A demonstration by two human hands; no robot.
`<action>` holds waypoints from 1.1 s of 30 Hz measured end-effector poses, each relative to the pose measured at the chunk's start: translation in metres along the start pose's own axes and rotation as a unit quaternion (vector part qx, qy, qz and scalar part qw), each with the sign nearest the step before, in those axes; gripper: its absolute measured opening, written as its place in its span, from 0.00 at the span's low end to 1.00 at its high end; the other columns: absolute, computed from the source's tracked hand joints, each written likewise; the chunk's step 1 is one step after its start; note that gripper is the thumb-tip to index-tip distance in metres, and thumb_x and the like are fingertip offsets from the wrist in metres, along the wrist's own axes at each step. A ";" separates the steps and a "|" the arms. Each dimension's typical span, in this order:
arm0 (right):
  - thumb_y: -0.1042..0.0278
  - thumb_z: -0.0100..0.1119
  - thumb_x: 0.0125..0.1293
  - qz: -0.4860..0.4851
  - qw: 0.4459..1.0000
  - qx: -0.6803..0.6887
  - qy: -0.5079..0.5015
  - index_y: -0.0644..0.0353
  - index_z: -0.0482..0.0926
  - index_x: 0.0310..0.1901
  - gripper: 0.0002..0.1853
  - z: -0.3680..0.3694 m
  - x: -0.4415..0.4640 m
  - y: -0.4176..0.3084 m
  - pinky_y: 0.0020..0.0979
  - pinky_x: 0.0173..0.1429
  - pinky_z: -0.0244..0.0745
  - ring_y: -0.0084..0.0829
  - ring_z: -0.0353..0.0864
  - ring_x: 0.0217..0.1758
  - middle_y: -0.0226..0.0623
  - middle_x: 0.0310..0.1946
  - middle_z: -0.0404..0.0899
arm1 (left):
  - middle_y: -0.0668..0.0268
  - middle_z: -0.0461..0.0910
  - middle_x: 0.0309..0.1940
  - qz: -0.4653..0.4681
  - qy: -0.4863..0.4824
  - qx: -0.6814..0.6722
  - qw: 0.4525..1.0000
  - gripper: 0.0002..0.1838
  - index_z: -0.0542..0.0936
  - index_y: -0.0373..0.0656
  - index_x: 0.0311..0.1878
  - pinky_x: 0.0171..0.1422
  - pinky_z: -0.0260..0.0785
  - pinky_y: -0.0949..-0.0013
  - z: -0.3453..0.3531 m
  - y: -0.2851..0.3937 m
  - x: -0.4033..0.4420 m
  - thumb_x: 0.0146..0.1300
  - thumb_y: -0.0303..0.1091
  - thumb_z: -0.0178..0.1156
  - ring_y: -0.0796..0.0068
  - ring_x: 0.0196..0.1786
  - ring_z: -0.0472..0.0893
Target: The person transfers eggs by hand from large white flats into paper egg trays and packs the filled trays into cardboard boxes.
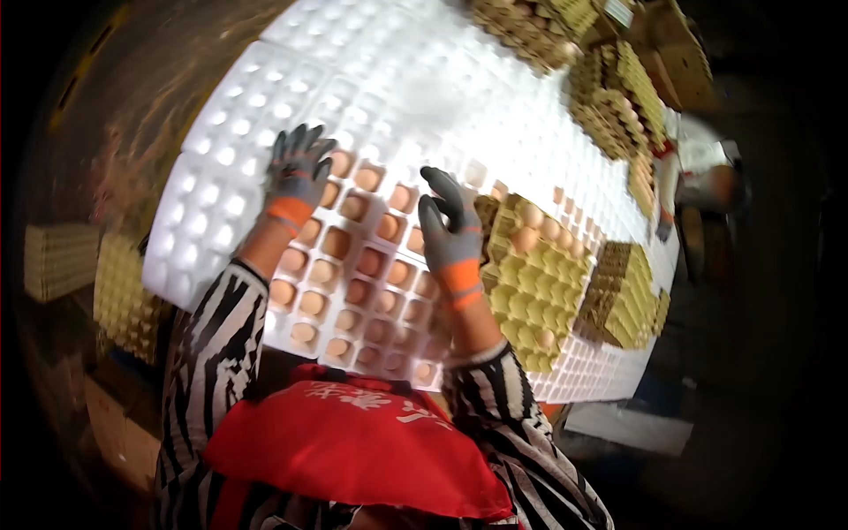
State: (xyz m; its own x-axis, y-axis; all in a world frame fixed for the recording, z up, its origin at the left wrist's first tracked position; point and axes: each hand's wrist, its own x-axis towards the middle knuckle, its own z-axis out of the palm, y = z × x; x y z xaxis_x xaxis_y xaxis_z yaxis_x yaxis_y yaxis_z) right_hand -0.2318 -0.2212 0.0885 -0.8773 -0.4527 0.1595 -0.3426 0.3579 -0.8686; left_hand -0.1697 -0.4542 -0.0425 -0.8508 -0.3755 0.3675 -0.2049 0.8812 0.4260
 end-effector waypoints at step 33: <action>0.70 0.57 0.61 0.150 0.976 0.158 0.010 0.56 0.80 0.61 0.24 -0.306 -0.004 0.115 0.27 0.45 0.79 0.26 0.83 0.40 0.33 0.50 0.81 | 0.64 0.80 0.50 0.130 -0.261 0.082 0.953 0.25 0.79 0.56 0.60 0.61 0.75 0.59 0.007 0.346 0.074 0.57 0.35 0.69 0.59 0.58 0.79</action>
State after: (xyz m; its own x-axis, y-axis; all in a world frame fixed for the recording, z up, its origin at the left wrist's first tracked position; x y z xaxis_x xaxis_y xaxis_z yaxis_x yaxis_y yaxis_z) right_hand -0.3704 0.0714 0.1311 -0.9293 -0.3503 -0.1173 0.0482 0.1998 -0.9787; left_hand -0.3067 -0.1747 0.1266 -0.9992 0.0174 -0.0364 0.0087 0.9741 0.2259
